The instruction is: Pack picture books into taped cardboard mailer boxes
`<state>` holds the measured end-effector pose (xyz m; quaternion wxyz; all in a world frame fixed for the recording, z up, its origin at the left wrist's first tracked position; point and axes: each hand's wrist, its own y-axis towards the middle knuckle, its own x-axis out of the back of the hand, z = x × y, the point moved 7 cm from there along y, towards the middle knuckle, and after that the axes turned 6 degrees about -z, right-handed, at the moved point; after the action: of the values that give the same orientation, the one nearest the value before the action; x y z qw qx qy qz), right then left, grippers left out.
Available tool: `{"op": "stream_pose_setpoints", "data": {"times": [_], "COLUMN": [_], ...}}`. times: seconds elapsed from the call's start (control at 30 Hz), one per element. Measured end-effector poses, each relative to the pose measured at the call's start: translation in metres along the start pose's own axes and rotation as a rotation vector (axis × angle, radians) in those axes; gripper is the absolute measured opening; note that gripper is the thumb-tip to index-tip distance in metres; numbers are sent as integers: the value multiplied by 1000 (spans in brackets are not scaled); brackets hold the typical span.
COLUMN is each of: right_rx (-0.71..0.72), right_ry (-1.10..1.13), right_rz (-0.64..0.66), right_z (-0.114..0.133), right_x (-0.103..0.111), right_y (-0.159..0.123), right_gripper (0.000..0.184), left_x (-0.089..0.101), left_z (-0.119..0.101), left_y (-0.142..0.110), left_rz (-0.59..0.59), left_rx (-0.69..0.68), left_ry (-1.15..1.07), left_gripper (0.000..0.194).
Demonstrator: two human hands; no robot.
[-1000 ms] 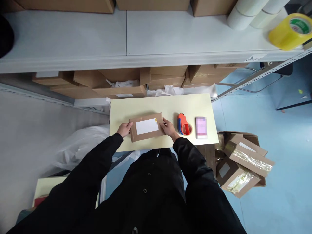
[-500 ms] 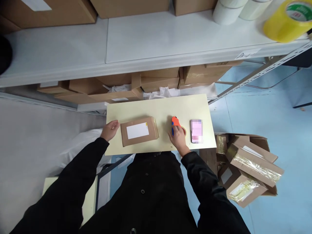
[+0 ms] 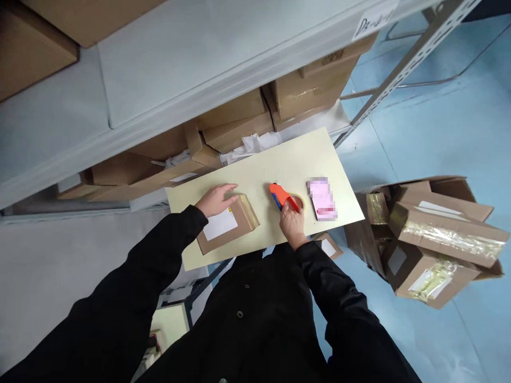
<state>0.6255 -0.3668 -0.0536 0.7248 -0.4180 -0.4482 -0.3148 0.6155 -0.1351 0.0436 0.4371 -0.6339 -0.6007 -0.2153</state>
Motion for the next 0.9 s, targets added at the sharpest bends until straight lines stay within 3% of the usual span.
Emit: {"op": "stream_pose_setpoints", "data": {"times": [0.07, 0.17, 0.27, 0.33, 0.4, 0.6, 0.73, 0.9], "right_rx": [28, 180, 287, 266, 222, 126, 37, -300], "right_ry": [116, 428, 781, 960, 1089, 1281, 1375, 1467], "right_rz": [-59, -87, -26, 43, 100, 183, 182, 154], "right_z": [-6, -10, -12, -13, -13, -9, -12, -25], "right_x": [11, 32, 50, 54, 51, 30, 23, 13], "right_y": [-6, -25, -46, -56, -62, -62, -48, -25], "right_gripper": [24, 22, 25, 25, 24, 22, 30, 49], "left_x": [-9, -28, -51, -60, -63, -53, -51, -53], "left_z": [-5, -7, -17, -27, -35, -41, -46, -34], "left_y": [18, 38, 40, 32, 25, 35, 53, 76], "left_rz": [34, 124, 376, 577, 700, 654, 617, 562], "left_rx": [20, 115, 191, 220, 241, 278, 241, 190], "left_ry": [-71, -303, -599, -729, -772, -649, -516, -159], "left_gripper": [47, 58, 62, 60, 54, 23, 17, 19]}}
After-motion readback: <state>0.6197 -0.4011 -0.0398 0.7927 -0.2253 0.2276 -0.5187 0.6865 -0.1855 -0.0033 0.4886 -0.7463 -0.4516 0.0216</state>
